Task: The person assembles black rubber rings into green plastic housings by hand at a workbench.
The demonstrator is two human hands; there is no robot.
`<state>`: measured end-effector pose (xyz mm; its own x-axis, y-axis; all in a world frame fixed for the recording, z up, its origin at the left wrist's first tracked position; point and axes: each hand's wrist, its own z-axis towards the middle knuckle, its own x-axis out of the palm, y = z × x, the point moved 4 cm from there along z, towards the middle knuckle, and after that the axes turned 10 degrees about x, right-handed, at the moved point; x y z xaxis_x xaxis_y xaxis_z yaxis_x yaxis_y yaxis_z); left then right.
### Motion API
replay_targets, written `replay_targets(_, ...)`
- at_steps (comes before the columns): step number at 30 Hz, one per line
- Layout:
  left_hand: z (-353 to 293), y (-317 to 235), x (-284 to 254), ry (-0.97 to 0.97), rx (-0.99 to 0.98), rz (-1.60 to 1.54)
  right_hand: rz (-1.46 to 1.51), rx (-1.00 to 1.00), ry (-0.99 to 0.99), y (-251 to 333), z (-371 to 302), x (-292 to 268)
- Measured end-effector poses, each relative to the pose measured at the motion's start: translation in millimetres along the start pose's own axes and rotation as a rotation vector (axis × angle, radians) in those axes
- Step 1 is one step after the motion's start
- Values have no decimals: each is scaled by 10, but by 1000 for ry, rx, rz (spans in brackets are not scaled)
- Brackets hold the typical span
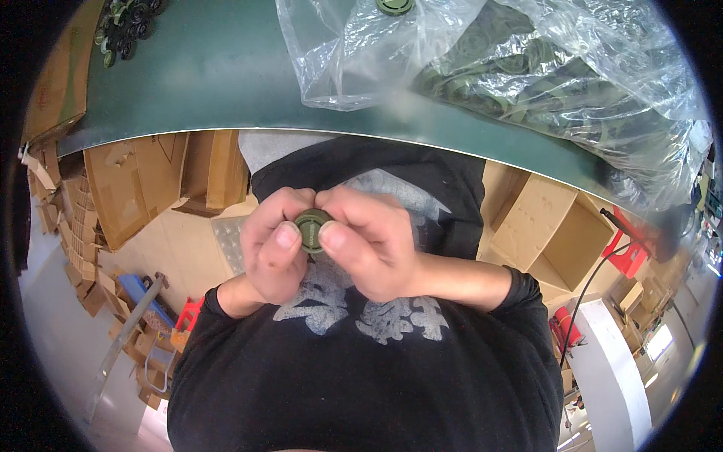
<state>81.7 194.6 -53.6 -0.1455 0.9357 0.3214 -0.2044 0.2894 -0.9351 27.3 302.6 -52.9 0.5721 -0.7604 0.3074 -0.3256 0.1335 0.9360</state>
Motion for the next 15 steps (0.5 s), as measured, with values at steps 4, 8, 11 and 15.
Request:
replay_targets(4, 12, 0, -31, 28, -83, -51, -42, 43, 125, -6, 22, -83)
replay_targets(8, 16, -8, -32, 60, -49, -22, -64, 13, 210, 29, 55, -93)
replay_targets(11, -24, -12, -42, 21, -77, 48, -131, -65, 242, 27, 55, -106)
replay_targets(15, 31, -30, -119, 12, 107, 183, -258, -169, 98, 130, 134, -132)
